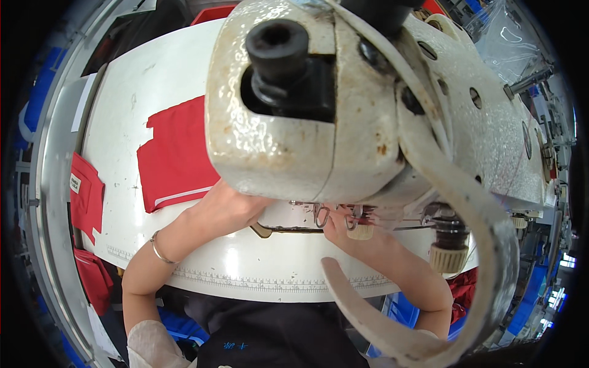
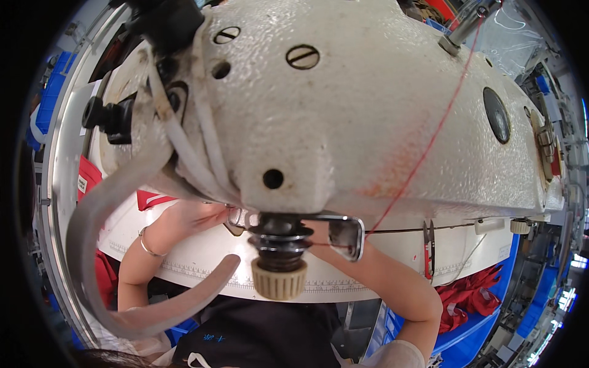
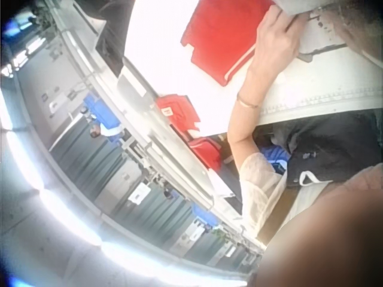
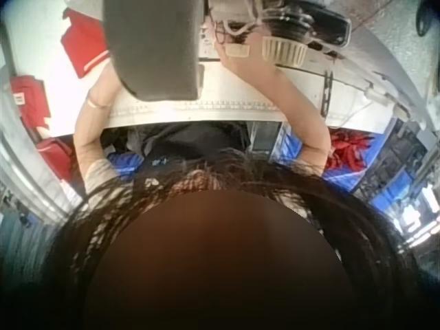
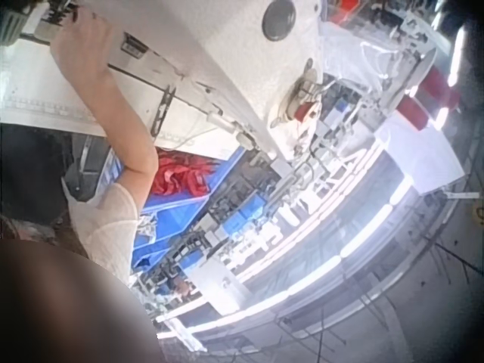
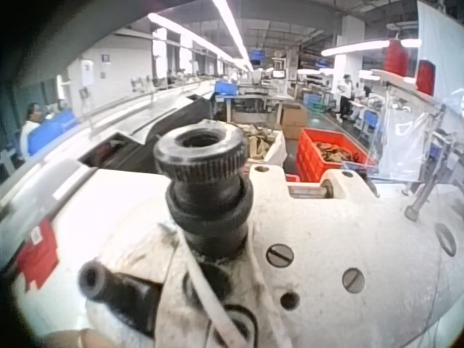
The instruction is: Sewing brand labels and white straps onto red fabric pieces using an industrial sewing machine.
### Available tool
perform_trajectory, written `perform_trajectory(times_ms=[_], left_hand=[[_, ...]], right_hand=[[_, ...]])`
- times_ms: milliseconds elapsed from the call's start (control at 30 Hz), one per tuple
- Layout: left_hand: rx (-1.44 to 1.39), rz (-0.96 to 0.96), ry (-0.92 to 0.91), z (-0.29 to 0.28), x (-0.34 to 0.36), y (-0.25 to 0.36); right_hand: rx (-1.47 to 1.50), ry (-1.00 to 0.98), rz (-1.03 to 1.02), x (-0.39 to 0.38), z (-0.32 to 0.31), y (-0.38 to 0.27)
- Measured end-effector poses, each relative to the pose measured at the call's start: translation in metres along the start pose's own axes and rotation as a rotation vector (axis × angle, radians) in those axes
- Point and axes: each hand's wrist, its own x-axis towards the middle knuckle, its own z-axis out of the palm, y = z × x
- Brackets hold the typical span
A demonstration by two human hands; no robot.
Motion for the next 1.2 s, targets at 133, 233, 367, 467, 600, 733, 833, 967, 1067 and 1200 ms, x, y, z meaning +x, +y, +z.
perform_trajectory(times_ms=[133, 233, 367, 467, 600, 733, 833, 967, 1067, 1200], left_hand=[[-0.011, -0.060, -0.018, -0.009, 0.008, 0.007], [-0.049, -0.077, 0.007, -0.005, 0.006, 0.005], [-0.080, -0.068, 0.064, 0.001, 0.009, 0.001], [-0.011, -0.033, 0.072, -0.001, 0.011, 0.000], [-0.085, -0.019, 0.095, -0.007, 0.014, 0.003], [-0.054, -0.011, 0.097, -0.005, 0.014, 0.001], [0.076, 0.016, 0.153, 0.003, 0.008, -0.006], [0.027, 0.090, 0.124, 0.001, 0.017, -0.008], [0.020, 0.036, 0.100, 0.002, 0.015, -0.003], [0.008, 0.031, 0.091, 0.002, 0.005, -0.005]], right_hand=[[-0.131, 0.104, -0.014, 0.003, 0.003, 0.004], [-0.186, 0.160, -0.018, 0.006, 0.006, 0.005], [0.007, 0.149, 0.054, 0.008, 0.003, 0.005], [0.160, 0.149, 0.109, 0.011, 0.002, 0.003], [0.351, 0.135, 0.184, 0.012, 0.000, 0.003], [0.541, 0.127, 0.258, 0.013, -0.002, 0.004], [0.647, 0.153, 0.276, 0.015, 0.001, 0.003], [-0.163, -0.103, -0.154, -0.006, -0.003, 0.006], [-0.463, -0.157, -0.331, 0.006, -0.005, 0.008], [0.413, -0.011, 0.245, 0.022, -0.017, 0.005]])
